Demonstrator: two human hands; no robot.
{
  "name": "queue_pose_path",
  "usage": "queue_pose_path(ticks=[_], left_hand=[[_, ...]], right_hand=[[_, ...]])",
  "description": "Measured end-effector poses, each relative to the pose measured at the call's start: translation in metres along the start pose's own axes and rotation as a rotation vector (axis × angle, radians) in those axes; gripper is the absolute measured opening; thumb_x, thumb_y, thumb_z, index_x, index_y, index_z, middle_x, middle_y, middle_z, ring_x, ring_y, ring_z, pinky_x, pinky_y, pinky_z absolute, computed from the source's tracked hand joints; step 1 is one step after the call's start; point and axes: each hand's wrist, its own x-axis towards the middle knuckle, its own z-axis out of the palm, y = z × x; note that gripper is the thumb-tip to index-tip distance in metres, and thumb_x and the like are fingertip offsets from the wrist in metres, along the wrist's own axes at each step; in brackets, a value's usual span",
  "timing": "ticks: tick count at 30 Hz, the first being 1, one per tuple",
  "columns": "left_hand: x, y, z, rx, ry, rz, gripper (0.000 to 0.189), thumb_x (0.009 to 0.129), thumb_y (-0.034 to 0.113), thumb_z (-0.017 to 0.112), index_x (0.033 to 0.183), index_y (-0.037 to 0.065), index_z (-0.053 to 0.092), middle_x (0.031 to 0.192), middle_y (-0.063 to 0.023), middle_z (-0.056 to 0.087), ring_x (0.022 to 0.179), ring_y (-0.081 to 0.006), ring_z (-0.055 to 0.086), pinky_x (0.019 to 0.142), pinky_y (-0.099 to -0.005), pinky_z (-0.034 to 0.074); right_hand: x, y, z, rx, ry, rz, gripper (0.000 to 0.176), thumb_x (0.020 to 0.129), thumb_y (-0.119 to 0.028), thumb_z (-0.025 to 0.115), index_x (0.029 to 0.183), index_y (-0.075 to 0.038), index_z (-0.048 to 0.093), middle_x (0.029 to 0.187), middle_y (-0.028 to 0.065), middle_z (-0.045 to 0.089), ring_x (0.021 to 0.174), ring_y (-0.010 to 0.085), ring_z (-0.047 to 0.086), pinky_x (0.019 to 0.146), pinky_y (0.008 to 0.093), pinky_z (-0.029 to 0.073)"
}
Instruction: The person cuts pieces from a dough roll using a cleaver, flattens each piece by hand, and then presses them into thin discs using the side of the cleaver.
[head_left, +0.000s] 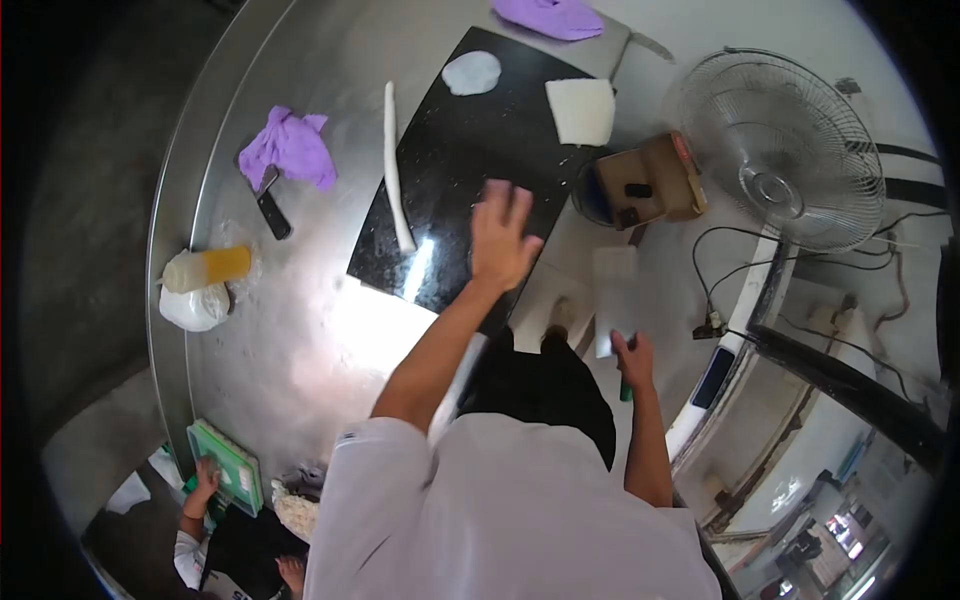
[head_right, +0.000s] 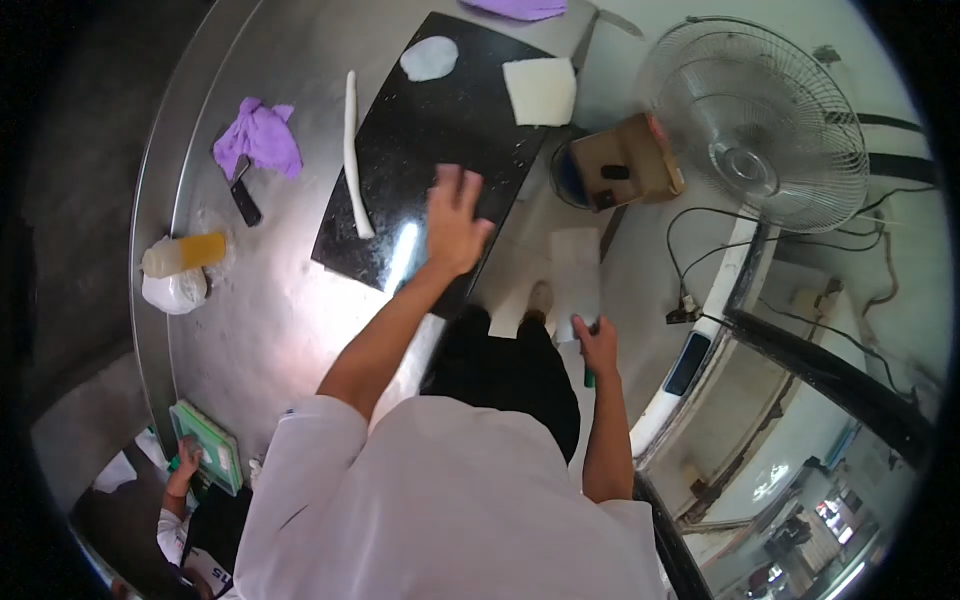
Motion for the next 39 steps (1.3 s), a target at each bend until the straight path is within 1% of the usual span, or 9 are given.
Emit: queue_pose_path(ticks=[2, 4, 6, 10, 14, 24, 31, 34, 39], left_hand=[[0.024, -0.029, 0.011, -0.233, 0.618, -0.312, 0.079, 0.095, 0.016, 0.060, 0.160, -0.003, 0.020, 0.162, -0.0388, 0.006, 0.150, -0.0530, 0.015, 0.124, -0.0551, 0.014], [0.033, -0.023, -0.023, -0.220, 0.690, -0.432, 0.077, 0.097, 0.015, 0.054, 0.161, -0.004, 0.014, 0.163, -0.0378, 0.005, 0.150, -0.0540, 0.011, 0.124, -0.0545, 0.012], [0.017, 0.001, -0.034, -0.054, 0.476, -0.121, 0.085, 0.094, 0.037, 0.063, 0.162, 0.004, 0.023, 0.165, -0.0337, 0.010, 0.153, -0.0490, 0.014, 0.123, -0.0611, 0.010], [-0.028, 0.005, 0.012, 0.237, -0.146, -0.224, 0.105, 0.075, 0.070, 0.070, 0.163, 0.029, 0.029, 0.171, -0.0182, 0.014, 0.157, -0.0436, 0.006, 0.114, -0.0785, -0.002], [-0.010, 0.007, 0.011, 0.357, -0.197, -0.240, 0.111, 0.071, 0.074, 0.070, 0.164, 0.030, 0.027, 0.171, -0.0171, 0.016, 0.156, -0.0451, 0.010, 0.111, -0.0811, 0.001], [0.059, -0.022, 0.004, 0.376, -0.065, -0.130, 0.113, 0.069, 0.076, 0.070, 0.163, 0.028, 0.028, 0.171, -0.0140, 0.018, 0.156, -0.0407, 0.013, 0.113, -0.0794, 0.006], [0.027, -0.027, 0.007, 0.348, -0.188, -0.071, 0.125, 0.059, 0.084, 0.071, 0.163, 0.028, 0.030, 0.171, -0.0122, 0.018, 0.157, -0.0416, 0.011, 0.113, -0.0793, 0.007], [0.026, -0.021, -0.001, 0.394, -0.260, -0.054, 0.124, 0.059, 0.085, 0.071, 0.163, 0.031, 0.029, 0.171, -0.0114, 0.019, 0.156, -0.0418, 0.013, 0.112, -0.0802, 0.010], [0.098, -0.036, -0.001, 0.397, -0.172, 0.130, 0.118, 0.064, 0.085, 0.068, 0.162, 0.032, 0.028, 0.170, -0.0102, 0.020, 0.156, -0.0375, 0.016, 0.112, -0.0796, 0.012]], right_hand=[[0.023, -0.039, 0.002, 0.002, -0.107, -0.213, 0.046, 0.087, -0.038, 0.082, 0.104, 0.002, 0.069, 0.083, 0.0093, 0.070, 0.071, 0.0191, 0.065, 0.068, 0.0373, 0.053], [0.044, -0.086, 0.012, -0.048, -0.287, -0.375, 0.051, 0.080, -0.036, 0.087, 0.112, 0.000, 0.070, 0.089, 0.0132, 0.073, 0.082, 0.0249, 0.069, 0.077, 0.0392, 0.054], [0.073, -0.120, 0.036, -0.086, -0.415, -0.520, 0.054, 0.075, -0.035, 0.089, 0.113, -0.001, 0.070, 0.091, 0.0151, 0.074, 0.085, 0.0291, 0.071, 0.079, 0.0411, 0.054], [0.095, -0.154, 0.073, -0.515, -0.573, -0.697, 0.060, 0.064, -0.035, 0.093, 0.111, -0.005, 0.071, 0.099, 0.0202, 0.074, 0.094, 0.0402, 0.071, 0.083, 0.0481, 0.054], [0.077, -0.179, 0.070, -0.610, -0.440, -0.511, 0.068, 0.061, -0.039, 0.094, 0.112, -0.006, 0.063, 0.096, 0.0214, 0.073, 0.093, 0.0434, 0.071, 0.083, 0.0525, 0.054], [0.126, -0.212, 0.077, -0.540, -0.378, -0.654, 0.079, 0.063, -0.041, 0.094, 0.120, -0.002, 0.054, 0.098, 0.0287, 0.071, 0.096, 0.0468, 0.070, 0.084, 0.0527, 0.056], [0.087, -0.148, 0.094, -0.396, -0.325, -0.835, 0.092, 0.061, -0.048, 0.096, 0.124, 0.002, 0.051, 0.099, 0.0291, 0.070, 0.096, 0.0480, 0.068, 0.083, 0.0513, 0.054], [0.093, -0.166, 0.089, -0.440, -0.431, -0.586, 0.090, 0.061, -0.048, 0.095, 0.122, 0.003, 0.051, 0.099, 0.0297, 0.070, 0.098, 0.0491, 0.068, 0.083, 0.0525, 0.054], [0.105, -0.207, 0.087, -0.424, -0.253, -0.593, 0.077, 0.071, -0.041, 0.091, 0.120, 0.002, 0.050, 0.095, 0.0285, 0.071, 0.093, 0.0479, 0.070, 0.084, 0.0516, 0.056]])
